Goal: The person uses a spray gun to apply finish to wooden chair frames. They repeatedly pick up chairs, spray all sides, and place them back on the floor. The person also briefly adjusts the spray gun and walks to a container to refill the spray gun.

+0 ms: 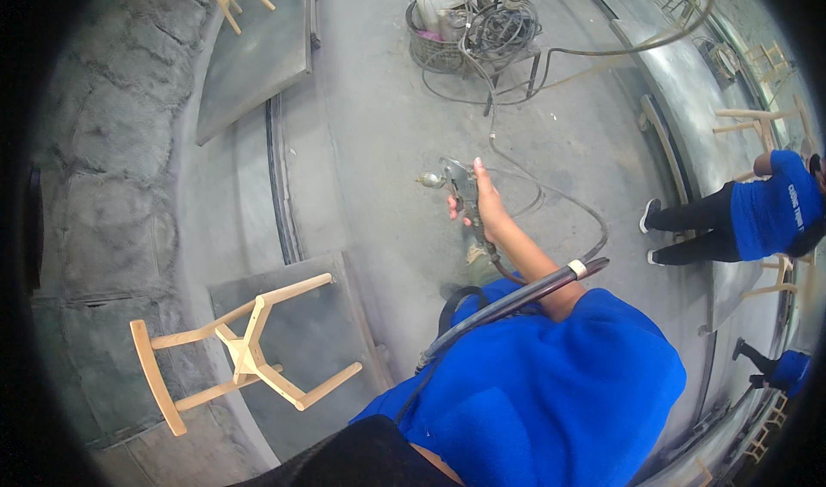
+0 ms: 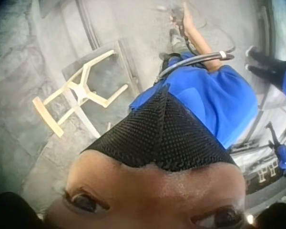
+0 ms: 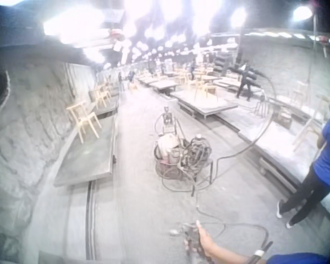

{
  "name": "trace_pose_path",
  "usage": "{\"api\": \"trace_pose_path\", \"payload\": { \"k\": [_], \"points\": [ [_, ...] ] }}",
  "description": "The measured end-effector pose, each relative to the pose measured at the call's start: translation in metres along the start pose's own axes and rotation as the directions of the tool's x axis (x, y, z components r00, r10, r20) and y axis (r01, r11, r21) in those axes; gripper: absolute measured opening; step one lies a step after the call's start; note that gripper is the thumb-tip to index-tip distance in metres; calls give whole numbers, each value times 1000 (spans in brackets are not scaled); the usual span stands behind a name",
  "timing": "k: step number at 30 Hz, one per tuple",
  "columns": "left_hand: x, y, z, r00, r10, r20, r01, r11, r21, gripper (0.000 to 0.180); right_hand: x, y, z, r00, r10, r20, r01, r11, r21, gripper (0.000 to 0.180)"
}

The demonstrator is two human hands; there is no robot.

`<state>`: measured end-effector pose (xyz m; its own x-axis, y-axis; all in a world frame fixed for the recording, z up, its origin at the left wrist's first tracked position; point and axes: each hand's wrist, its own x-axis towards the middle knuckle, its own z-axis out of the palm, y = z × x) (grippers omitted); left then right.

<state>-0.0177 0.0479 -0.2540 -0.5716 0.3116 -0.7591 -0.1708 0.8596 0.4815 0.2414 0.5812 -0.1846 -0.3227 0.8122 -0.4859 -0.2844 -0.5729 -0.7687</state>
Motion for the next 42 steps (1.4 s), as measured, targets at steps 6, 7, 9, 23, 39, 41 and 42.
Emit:
{"api": "trace_pose_path", "payload": {
  "k": [6, 7, 9, 23, 39, 41, 42],
  "points": [
    [-31, -19, 9, 1000, 18, 9, -18, 999, 36, 44, -27, -10, -55, 998, -61, -26, 62, 998, 8, 77],
    [-36, -20, 11, 1000, 16, 11, -17, 999, 41, 44, -29, -12, -63, 997, -71, -15, 72, 997, 36, 78],
    [-42, -19, 18, 1000, 24, 13, -25, 998, 60, 45, -31, -16, -78, 996, -85, -5, 85, 995, 58, 78],
    [-68, 7, 97, 999, 47, 9, -48, 989, 141, 47, -72, 10, -236, 998, 60, -29, -54, 983, 174, 89],
    [-133, -64, 74, 999, 34, 20, -36, 996, 80, 49, -104, 12, -208, 999, 42, 8, -43, 983, 180, 88],
    [-139, -80, 62, 999, 38, 29, -39, 998, 57, 50, -115, 21, -193, 997, 71, -10, -68, 981, 183, 84],
    [-144, -89, 55, 999, 38, 35, -39, 998, 44, 50, -117, 26, -183, 998, 48, 29, -52, 982, 182, 84]
  ]
}}
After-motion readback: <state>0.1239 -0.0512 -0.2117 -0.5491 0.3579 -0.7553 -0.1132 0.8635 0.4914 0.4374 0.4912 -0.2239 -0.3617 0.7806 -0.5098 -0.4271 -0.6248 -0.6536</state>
